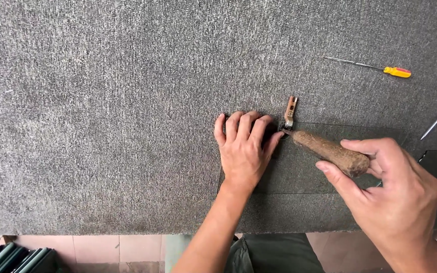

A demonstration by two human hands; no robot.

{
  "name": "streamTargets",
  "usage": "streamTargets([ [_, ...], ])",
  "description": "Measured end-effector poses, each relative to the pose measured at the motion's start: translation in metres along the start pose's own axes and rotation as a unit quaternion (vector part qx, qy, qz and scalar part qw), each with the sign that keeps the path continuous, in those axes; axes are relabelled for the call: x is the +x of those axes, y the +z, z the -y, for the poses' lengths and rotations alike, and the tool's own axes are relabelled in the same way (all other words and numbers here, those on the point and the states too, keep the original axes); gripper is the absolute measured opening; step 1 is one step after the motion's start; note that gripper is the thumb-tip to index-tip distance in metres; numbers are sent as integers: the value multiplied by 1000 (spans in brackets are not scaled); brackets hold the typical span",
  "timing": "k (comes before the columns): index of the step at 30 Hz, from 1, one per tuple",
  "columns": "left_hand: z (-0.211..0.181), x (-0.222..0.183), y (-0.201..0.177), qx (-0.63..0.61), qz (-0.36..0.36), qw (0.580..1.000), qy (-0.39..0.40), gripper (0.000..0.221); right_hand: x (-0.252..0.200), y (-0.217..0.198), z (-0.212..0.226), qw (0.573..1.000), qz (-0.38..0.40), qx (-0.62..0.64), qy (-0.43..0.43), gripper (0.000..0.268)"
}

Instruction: The person uses a wooden-handled punch tool to tap and loosen a small metal lock mechanism on a gray workbench. They then disassemble the lock by hand, remove a small internal component, and reassemble the lock with the component in place.

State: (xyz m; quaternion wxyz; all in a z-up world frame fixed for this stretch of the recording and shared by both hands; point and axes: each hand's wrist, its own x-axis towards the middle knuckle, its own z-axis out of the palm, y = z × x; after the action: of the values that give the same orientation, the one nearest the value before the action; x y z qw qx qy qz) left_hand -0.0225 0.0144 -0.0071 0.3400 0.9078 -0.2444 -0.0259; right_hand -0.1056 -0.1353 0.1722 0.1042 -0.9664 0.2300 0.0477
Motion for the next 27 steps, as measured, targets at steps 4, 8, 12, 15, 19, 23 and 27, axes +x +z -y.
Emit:
streamTargets([
  [4,1,-2,5,9,-1,1000,-1,37,-1,0,0,1000,3,-6,21,45],
  [8,1,-2,3,4,-4,1000,-1,35,-7,6,-6,999,-4,-49,2,49],
  [12,2,-1,-3,4,32,999,8,38,-2,3,5,984,68,-123,112,54],
  [15,3,-1,-4,8,38,999,18,43,1,-2,14,975,113,-171,91,53],
  [19,3,-2,-2,19,31,999,19,45,17,-16,37,971,155,-169,-62,44],
  [23,3,-3,-4,10,38,999,16,45,32,-19,38,980,171,-91,-49,44],
  [27,-15,-5,-25,-93,45,995,5,54,37,-16,27,985,135,-60,-85,35],
])
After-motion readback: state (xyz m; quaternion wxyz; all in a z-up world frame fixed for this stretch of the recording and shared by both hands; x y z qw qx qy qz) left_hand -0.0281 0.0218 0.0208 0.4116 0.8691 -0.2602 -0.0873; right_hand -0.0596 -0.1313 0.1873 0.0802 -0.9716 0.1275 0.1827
